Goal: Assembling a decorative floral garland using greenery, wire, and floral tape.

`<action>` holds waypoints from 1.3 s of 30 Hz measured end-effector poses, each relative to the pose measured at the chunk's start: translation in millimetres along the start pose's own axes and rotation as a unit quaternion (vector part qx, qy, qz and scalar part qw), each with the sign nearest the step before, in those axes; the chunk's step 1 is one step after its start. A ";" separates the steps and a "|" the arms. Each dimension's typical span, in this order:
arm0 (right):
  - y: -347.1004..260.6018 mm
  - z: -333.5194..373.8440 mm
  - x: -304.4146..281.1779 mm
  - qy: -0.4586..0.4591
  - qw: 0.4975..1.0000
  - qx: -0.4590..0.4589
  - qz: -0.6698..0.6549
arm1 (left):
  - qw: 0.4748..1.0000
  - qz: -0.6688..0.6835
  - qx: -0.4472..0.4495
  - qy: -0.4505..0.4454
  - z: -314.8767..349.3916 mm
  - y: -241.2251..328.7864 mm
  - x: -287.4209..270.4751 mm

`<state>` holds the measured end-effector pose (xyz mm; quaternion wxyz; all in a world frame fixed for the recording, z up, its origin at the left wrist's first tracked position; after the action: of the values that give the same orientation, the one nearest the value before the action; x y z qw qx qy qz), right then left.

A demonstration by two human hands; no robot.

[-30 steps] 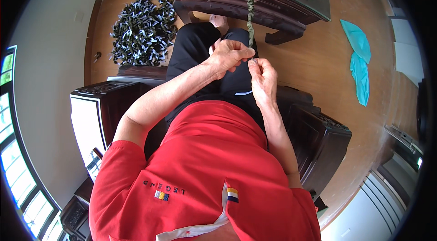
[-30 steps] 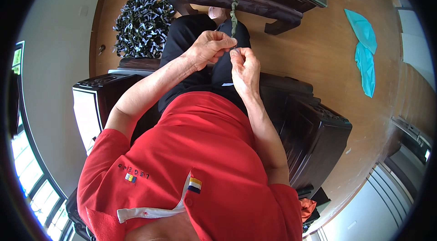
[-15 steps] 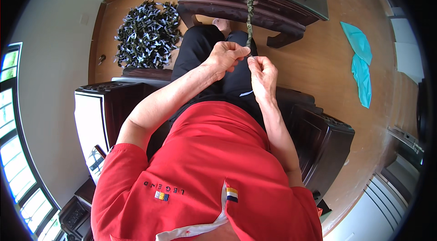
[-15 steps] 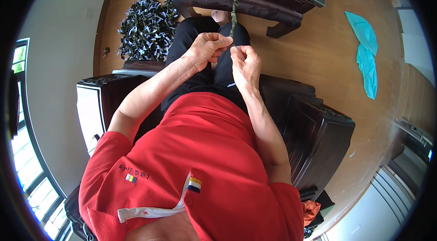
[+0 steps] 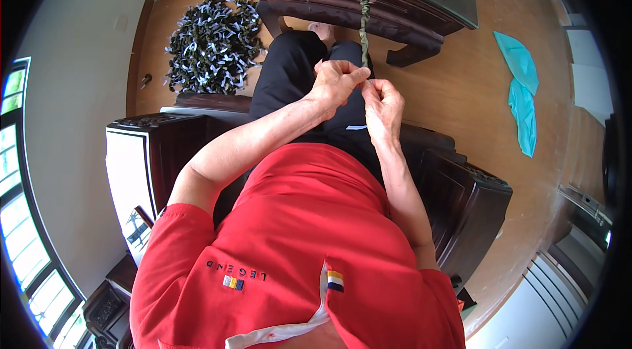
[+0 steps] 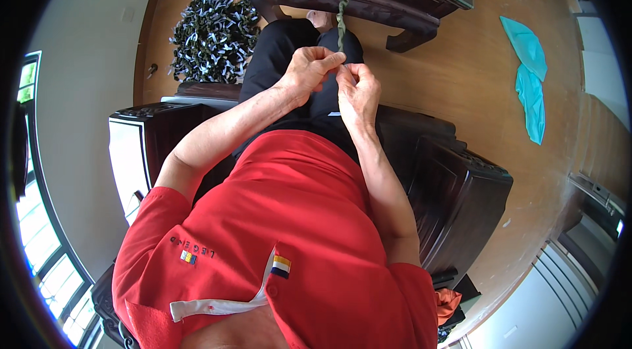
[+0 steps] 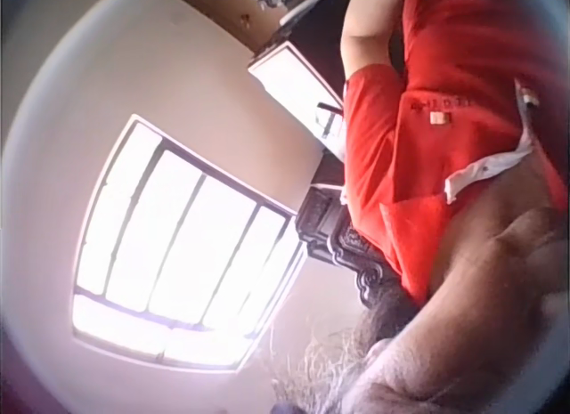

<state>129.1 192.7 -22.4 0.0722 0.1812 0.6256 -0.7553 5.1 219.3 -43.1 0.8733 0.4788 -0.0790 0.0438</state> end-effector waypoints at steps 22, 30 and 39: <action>31.0 197.2 -65.8 -0.100 0.990 0.086 -0.052 | 0.969 -0.170 0.042 -0.176 56.6 -16.5 22.4; 28.6 228.7 -81.6 -0.157 0.987 -0.016 -0.030 | 0.948 -0.156 0.032 -0.276 181.8 -85.9 52.9; 14.9 223.9 -89.8 -0.145 0.989 -0.040 0.013 | 0.976 -0.016 0.049 -0.212 131.3 -66.2 67.9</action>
<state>176.0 -38.4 30.6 0.1787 0.0748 0.6361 -0.7469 69.3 73.1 -16.3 0.8128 0.5206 -0.2523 -0.0688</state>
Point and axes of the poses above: each hand's wrist, its own z-axis away from the middle knuckle, its own x-axis out of the palm, y = z × x, the point moved 7 cm from there along -z, towards the middle knuckle, and after that the axes turned 3 degrees about z, right-handed, at the moved point
